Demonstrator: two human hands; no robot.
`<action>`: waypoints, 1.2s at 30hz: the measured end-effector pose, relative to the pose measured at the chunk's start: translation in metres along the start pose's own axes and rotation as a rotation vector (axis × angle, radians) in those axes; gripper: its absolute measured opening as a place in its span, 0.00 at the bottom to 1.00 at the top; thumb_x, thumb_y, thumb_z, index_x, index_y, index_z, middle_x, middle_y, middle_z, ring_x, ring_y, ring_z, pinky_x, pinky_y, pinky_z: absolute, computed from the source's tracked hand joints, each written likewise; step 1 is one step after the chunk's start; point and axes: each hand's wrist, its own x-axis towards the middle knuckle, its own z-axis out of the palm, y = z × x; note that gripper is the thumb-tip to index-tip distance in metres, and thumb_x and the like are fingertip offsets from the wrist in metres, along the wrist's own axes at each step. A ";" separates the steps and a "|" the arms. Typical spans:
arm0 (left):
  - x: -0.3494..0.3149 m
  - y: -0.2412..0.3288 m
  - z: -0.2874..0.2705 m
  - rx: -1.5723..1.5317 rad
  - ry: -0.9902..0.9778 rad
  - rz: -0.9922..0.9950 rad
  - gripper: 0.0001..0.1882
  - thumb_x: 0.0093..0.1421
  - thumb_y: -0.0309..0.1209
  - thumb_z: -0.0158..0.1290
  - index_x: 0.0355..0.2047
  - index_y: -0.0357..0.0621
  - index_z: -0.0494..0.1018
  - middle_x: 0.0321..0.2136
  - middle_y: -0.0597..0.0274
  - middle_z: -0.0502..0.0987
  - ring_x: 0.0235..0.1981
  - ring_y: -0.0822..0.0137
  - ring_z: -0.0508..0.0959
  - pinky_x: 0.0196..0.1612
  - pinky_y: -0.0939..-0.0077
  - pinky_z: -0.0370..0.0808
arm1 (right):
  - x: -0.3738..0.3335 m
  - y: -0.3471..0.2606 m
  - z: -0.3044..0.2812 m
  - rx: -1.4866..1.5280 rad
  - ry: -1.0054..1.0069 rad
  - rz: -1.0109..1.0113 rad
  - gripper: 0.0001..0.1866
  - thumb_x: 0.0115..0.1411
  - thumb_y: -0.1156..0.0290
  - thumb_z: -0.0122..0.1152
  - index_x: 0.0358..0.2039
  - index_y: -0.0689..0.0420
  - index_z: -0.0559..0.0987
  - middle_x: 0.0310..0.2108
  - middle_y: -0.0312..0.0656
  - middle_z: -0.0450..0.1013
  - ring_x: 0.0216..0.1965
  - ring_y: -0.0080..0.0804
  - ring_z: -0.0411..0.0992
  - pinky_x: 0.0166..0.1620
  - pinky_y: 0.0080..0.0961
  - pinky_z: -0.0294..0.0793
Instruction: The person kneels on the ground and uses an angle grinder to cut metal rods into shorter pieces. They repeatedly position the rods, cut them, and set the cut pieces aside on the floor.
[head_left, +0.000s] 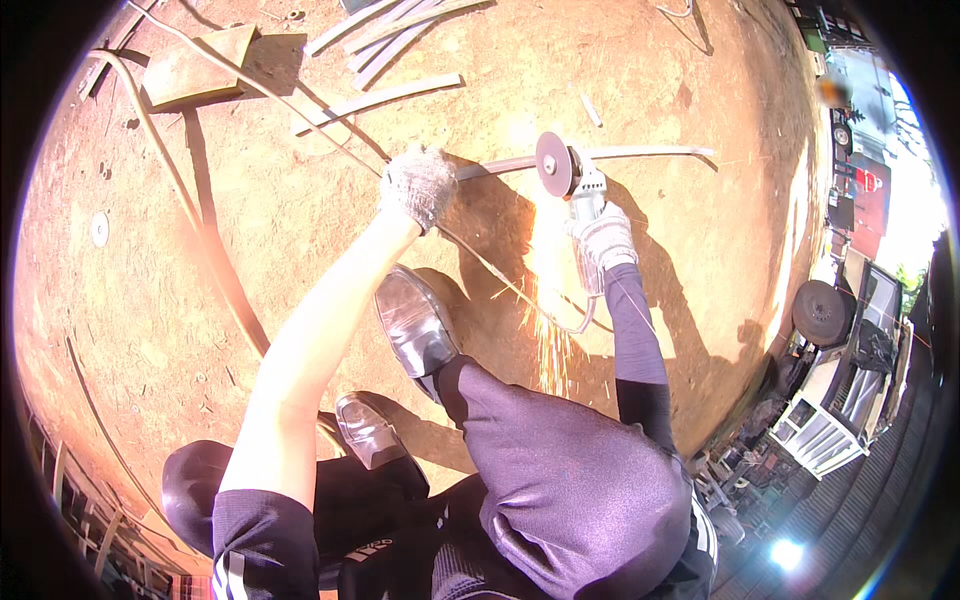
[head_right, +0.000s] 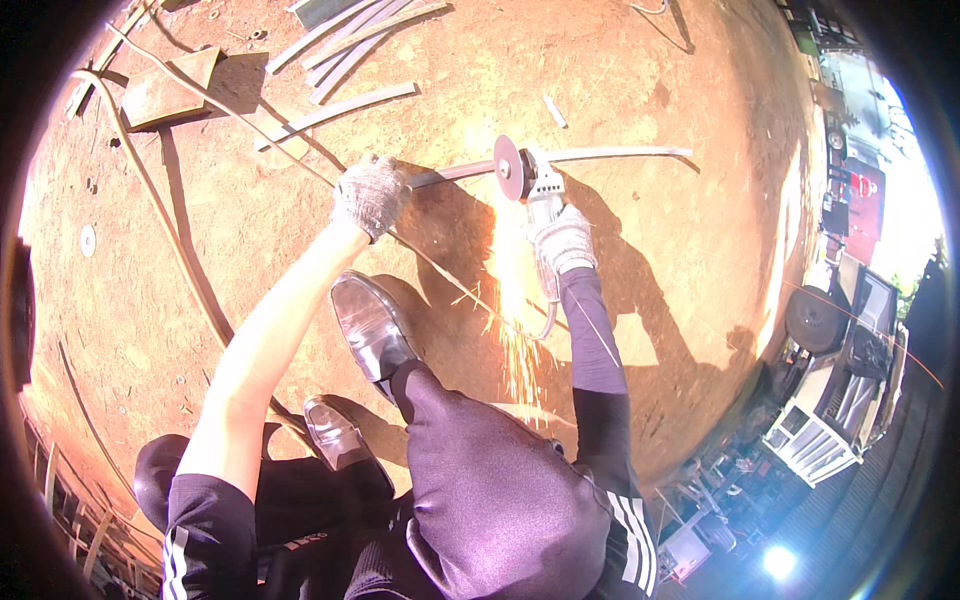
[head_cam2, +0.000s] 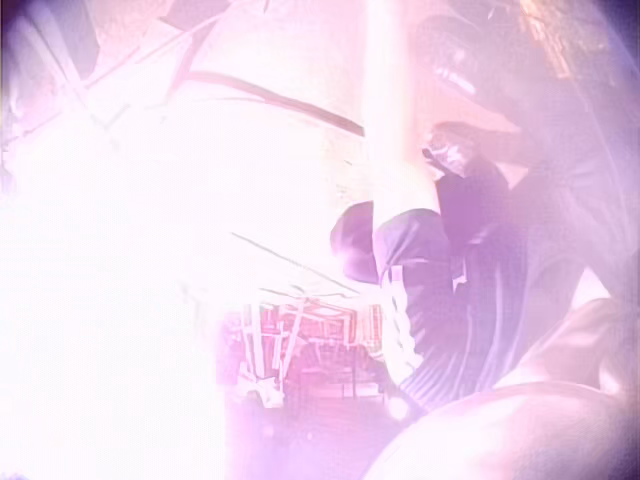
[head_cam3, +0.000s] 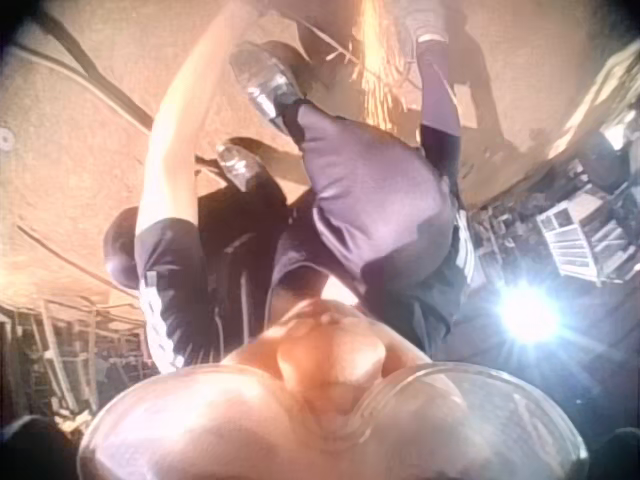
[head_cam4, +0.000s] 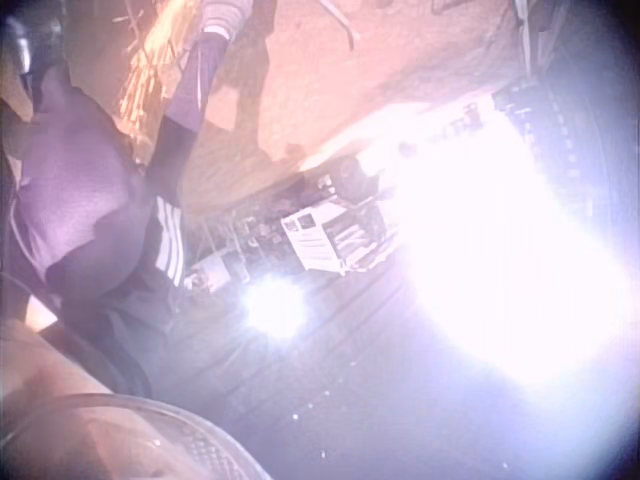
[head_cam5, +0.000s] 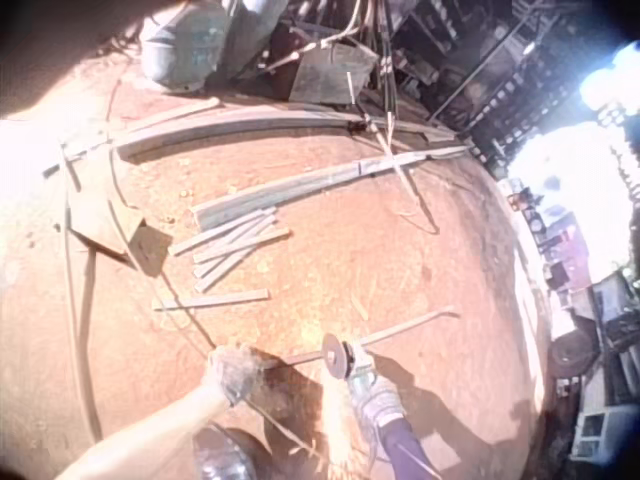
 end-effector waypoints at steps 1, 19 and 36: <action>0.001 -0.006 0.006 0.059 -0.015 0.023 0.12 0.59 0.38 0.54 0.34 0.47 0.84 0.39 0.57 0.82 0.41 0.55 0.81 0.39 0.57 0.80 | 0.001 0.002 0.002 0.025 -0.040 -0.035 0.28 0.42 0.61 0.79 0.42 0.64 0.80 0.36 0.50 0.81 0.37 0.42 0.80 0.43 0.37 0.78; 0.004 0.000 -0.012 0.086 -0.186 -0.047 0.16 0.60 0.43 0.56 0.39 0.45 0.82 0.43 0.56 0.79 0.49 0.55 0.77 0.48 0.59 0.78 | 0.006 -0.002 0.001 -0.049 -0.067 -0.015 0.28 0.44 0.59 0.78 0.42 0.63 0.80 0.36 0.50 0.81 0.38 0.42 0.80 0.44 0.36 0.78; 0.003 -0.002 0.004 0.058 -0.090 -0.036 0.15 0.60 0.44 0.56 0.36 0.47 0.81 0.40 0.58 0.79 0.46 0.54 0.76 0.47 0.56 0.77 | 0.018 -0.002 0.002 0.048 -0.069 -0.096 0.29 0.41 0.58 0.75 0.41 0.63 0.82 0.36 0.51 0.82 0.36 0.42 0.80 0.42 0.35 0.79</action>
